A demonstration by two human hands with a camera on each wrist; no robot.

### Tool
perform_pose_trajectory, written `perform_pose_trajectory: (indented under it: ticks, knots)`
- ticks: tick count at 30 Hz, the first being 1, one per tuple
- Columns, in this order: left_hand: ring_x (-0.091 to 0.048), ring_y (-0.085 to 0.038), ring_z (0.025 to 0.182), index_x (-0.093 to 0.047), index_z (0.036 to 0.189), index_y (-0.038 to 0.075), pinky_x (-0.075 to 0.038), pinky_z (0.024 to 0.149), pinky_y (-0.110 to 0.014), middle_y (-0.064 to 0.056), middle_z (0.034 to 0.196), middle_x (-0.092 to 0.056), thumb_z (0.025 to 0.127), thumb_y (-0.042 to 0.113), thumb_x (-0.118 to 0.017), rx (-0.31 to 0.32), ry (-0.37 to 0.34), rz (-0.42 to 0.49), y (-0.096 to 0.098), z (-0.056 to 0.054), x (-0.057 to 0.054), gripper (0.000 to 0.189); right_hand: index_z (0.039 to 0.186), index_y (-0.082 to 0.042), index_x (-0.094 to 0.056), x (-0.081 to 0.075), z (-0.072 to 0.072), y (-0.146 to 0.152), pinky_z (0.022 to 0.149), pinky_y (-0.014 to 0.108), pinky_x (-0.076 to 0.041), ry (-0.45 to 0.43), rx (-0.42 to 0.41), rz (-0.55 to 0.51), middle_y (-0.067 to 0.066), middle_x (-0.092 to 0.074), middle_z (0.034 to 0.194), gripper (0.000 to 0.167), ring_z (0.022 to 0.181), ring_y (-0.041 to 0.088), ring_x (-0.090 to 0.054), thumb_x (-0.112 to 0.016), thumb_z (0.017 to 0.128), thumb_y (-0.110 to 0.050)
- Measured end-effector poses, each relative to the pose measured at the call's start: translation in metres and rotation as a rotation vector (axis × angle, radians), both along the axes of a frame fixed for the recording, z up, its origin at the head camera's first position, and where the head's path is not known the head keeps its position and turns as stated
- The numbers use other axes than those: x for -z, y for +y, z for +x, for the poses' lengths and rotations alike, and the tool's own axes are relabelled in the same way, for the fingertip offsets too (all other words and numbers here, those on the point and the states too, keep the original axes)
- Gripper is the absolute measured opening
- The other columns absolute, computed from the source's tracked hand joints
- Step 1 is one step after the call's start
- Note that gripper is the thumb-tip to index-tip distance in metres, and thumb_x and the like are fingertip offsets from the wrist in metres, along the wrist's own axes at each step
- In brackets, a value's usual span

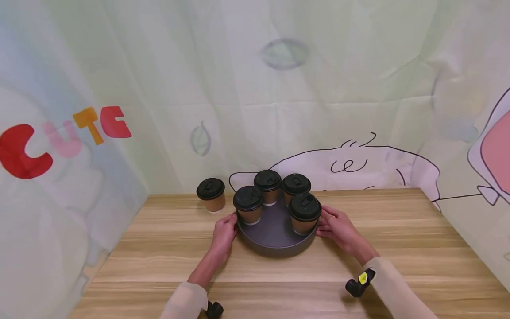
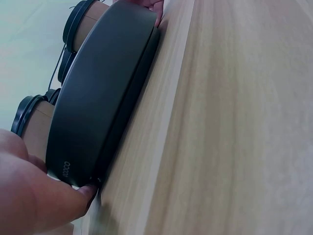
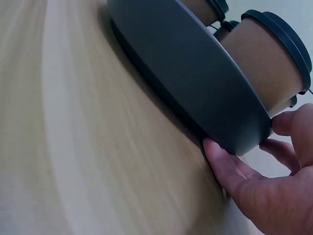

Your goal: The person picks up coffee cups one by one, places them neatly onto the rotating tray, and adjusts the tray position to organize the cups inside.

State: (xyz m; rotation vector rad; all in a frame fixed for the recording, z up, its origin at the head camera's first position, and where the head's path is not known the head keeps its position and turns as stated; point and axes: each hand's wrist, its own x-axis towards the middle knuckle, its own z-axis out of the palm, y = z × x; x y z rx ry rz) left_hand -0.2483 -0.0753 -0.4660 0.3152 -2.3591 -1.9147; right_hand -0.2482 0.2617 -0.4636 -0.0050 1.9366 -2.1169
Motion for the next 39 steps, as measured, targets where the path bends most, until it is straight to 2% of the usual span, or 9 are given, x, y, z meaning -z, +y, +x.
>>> perform_pose_trajectory:
  ticks: [5,12,14,17,21,26,29,34,39]
  knots:
    - [-0.046,-0.033,0.139,-0.066,0.138,0.003,-0.034,0.117,-0.051,-0.018,0.147,-0.056,0.108,0.024,-0.049,0.014,-0.014,0.008,-0.001,0.001,0.000,0.041,0.162,0.006,-0.018,0.000,0.007,-0.004,0.085,0.036,-0.061,-0.010,0.036,-0.015,0.008,-0.076,0.102,0.065,0.090,0.015,-0.073,-0.046,0.113,-0.026]
    - [-0.041,-0.036,0.145,-0.060,0.143,0.001,-0.031,0.120,-0.052,-0.021,0.153,-0.050,0.108,0.022,-0.049,0.032,-0.012,0.020,0.000,-0.001,0.000,0.043,0.162,0.007,-0.018,-0.001,0.010,-0.006,0.084,0.035,-0.061,-0.009,0.068,-0.028,0.007,-0.076,0.096,0.065,0.087,0.014,-0.073,-0.046,0.113,-0.026]
    - [-0.047,-0.033,0.140,-0.062,0.141,-0.001,-0.035,0.117,-0.049,-0.020,0.148,-0.055,0.108,0.020,-0.050,0.034,-0.003,0.011,-0.001,0.000,-0.001,0.042,0.161,0.008,-0.018,0.000,0.010,-0.006,0.084,0.035,-0.061,-0.006,0.067,-0.028,0.006,-0.075,0.095,0.065,0.086,0.014,-0.072,-0.046,0.113,-0.025]
    - [-0.062,-0.028,0.103,-0.071,0.125,-0.005,-0.051,0.090,-0.040,-0.018,0.109,-0.069,0.107,0.019,-0.050,0.042,0.001,-0.003,-0.004,-0.001,-0.004,0.036,0.161,0.009,-0.019,0.000,0.010,-0.006,0.085,0.036,-0.061,0.002,0.062,-0.023,0.006,-0.074,0.094,0.064,0.087,0.014,-0.072,-0.045,0.113,-0.025]
    - [-0.049,-0.018,0.071,-0.071,0.098,-0.003,-0.041,0.065,-0.032,-0.004,0.075,-0.054,0.106,0.022,-0.052,0.057,0.027,-0.083,-0.012,-0.002,-0.015,0.033,0.160,0.009,-0.020,0.000,0.010,-0.006,0.085,0.036,-0.061,0.012,0.067,-0.020,0.006,-0.074,0.094,0.064,0.087,0.014,-0.072,-0.045,0.113,-0.026]
    - [-0.067,-0.024,0.095,-0.078,0.109,-0.001,-0.053,0.088,-0.039,-0.012,0.098,-0.074,0.105,0.027,-0.056,0.047,0.140,-0.154,-0.022,-0.002,-0.040,0.036,0.160,0.009,-0.021,0.000,0.009,-0.005,0.085,0.036,-0.061,0.012,0.071,-0.017,0.006,-0.073,0.094,0.063,0.086,0.014,-0.071,-0.045,0.113,-0.026]
    - [-0.071,-0.027,0.104,-0.078,0.112,-0.002,-0.056,0.094,-0.037,-0.015,0.108,-0.076,0.105,0.026,-0.058,0.052,0.234,-0.094,-0.030,-0.006,-0.055,0.036,0.160,0.009,-0.021,0.000,0.009,-0.005,0.085,0.036,-0.061,0.007,0.073,-0.013,0.006,-0.073,0.094,0.063,0.086,0.014,-0.071,-0.045,0.113,-0.026]
    - [-0.069,-0.023,0.110,-0.076,0.122,0.003,-0.054,0.092,-0.024,-0.010,0.117,-0.075,0.103,0.029,-0.065,0.013,0.381,0.000,-0.045,-0.016,-0.071,0.035,0.161,0.008,-0.020,0.000,0.010,-0.004,0.086,0.036,-0.061,0.000,0.067,0.006,0.007,-0.074,0.097,0.065,0.088,0.014,-0.071,-0.045,0.113,-0.028]
    - [-0.053,-0.025,0.136,-0.062,0.143,0.003,-0.041,0.114,-0.037,-0.013,0.145,-0.061,0.097,0.029,-0.075,-0.041,0.507,-0.012,-0.064,-0.031,-0.075,0.055,0.161,0.007,-0.020,-0.001,0.010,-0.005,0.087,0.036,-0.061,0.000,0.065,0.018,0.008,-0.074,0.100,0.067,0.090,0.015,-0.072,-0.046,0.113,-0.030]
